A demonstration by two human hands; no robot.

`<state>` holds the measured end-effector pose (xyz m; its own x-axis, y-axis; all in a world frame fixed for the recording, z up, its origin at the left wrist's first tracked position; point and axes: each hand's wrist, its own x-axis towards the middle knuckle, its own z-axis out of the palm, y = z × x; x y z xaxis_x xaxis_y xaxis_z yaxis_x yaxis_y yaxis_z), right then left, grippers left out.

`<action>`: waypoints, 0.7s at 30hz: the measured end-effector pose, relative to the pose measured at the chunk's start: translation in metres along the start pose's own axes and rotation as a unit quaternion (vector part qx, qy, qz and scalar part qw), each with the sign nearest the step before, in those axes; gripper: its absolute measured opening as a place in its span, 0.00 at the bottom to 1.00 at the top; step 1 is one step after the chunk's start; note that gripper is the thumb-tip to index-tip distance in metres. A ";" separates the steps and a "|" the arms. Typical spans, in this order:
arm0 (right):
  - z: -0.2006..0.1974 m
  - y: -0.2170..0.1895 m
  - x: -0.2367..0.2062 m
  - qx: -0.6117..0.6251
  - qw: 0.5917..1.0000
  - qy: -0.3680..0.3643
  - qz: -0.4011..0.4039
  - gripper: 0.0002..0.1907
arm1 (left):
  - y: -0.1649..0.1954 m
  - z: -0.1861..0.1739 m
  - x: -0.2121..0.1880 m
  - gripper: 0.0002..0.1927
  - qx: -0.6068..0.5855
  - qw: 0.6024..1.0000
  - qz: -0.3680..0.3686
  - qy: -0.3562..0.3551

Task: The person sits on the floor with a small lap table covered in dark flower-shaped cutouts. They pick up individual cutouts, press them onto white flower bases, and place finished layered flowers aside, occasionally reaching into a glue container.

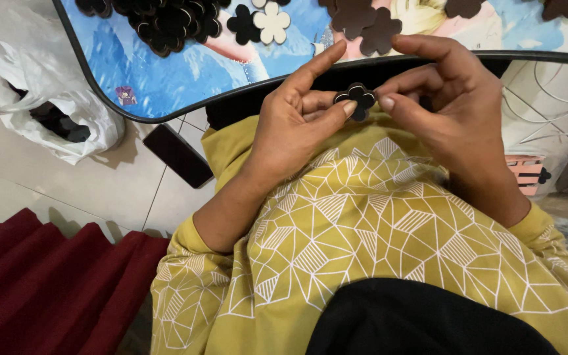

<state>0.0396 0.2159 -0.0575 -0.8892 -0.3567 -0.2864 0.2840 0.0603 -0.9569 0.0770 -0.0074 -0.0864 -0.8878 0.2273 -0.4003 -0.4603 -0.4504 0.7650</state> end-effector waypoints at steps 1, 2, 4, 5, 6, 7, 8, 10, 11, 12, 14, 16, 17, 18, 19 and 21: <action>0.000 0.000 0.001 0.001 1.000 -0.003 0.005 0.28 | 0.000 0.000 0.000 0.37 -0.003 1.000 0.001 0.000; 0.001 0.001 0.001 0.002 1.000 -0.006 0.010 0.29 | 0.000 0.000 0.000 0.37 -0.007 1.000 0.001 -0.001; 0.001 0.001 0.002 -0.002 1.000 -0.006 0.016 0.31 | 0.000 0.000 0.000 0.37 -0.002 1.000 -0.002 0.001; 0.002 0.002 0.003 -0.008 1.000 -0.005 0.017 0.31 | -0.001 0.000 0.001 0.36 0.000 1.000 -0.002 0.002; 0.002 0.002 0.004 -0.014 1.000 -0.003 0.018 0.31 | -0.001 0.000 0.001 0.37 0.003 1.000 -0.004 0.004; 0.003 0.003 0.004 -0.011 1.000 -0.002 0.018 0.31 | -0.001 0.000 0.000 0.37 0.006 1.000 -0.006 0.005; 0.003 0.004 0.005 -0.008 1.000 -0.002 0.019 0.31 | -0.001 0.000 0.000 0.37 0.010 1.000 -0.007 0.006; 0.004 0.005 0.006 -0.002 1.000 0.000 0.019 0.31 | -0.001 -0.001 0.000 0.37 0.025 1.000 -0.006 0.008; 0.004 0.006 0.006 0.001 1.000 0.001 0.018 0.30 | -0.001 -0.001 0.000 0.37 0.033 0.999 -0.004 0.008; 0.004 0.006 0.006 0.003 1.000 0.001 0.017 0.30 | -0.001 -0.001 0.000 0.36 0.045 0.999 0.001 0.006; 0.004 0.006 0.006 -0.006 1.000 -0.002 0.010 0.30 | -0.001 0.000 0.001 0.36 0.071 0.997 0.012 0.001; 0.003 0.005 0.005 -0.006 1.000 -0.002 0.008 0.30 | -0.002 0.001 0.001 0.36 0.017 1.000 0.012 -0.005; 0.004 0.005 0.004 -0.002 1.000 -0.001 0.010 0.30 | -0.002 0.002 0.001 0.36 -0.010 1.000 0.011 -0.008; 0.004 0.005 0.004 0.003 1.000 0.001 0.012 0.30 | -0.002 0.002 0.001 0.36 0.004 1.000 0.019 -0.004; 0.004 0.005 0.004 -0.002 1.000 0.001 0.011 0.30 | -0.002 0.003 0.002 0.36 0.017 1.000 0.026 0.000; 0.003 0.005 0.004 -0.010 1.000 0.001 0.009 0.30 | -0.002 0.003 0.002 0.36 0.033 0.999 0.033 0.006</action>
<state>0.0383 0.2117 -0.0637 -0.8849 -0.3532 -0.3036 0.2924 0.0861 -0.9524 0.0765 -0.0038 -0.0874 -0.9160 0.1890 -0.3538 -0.4010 -0.4058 0.8213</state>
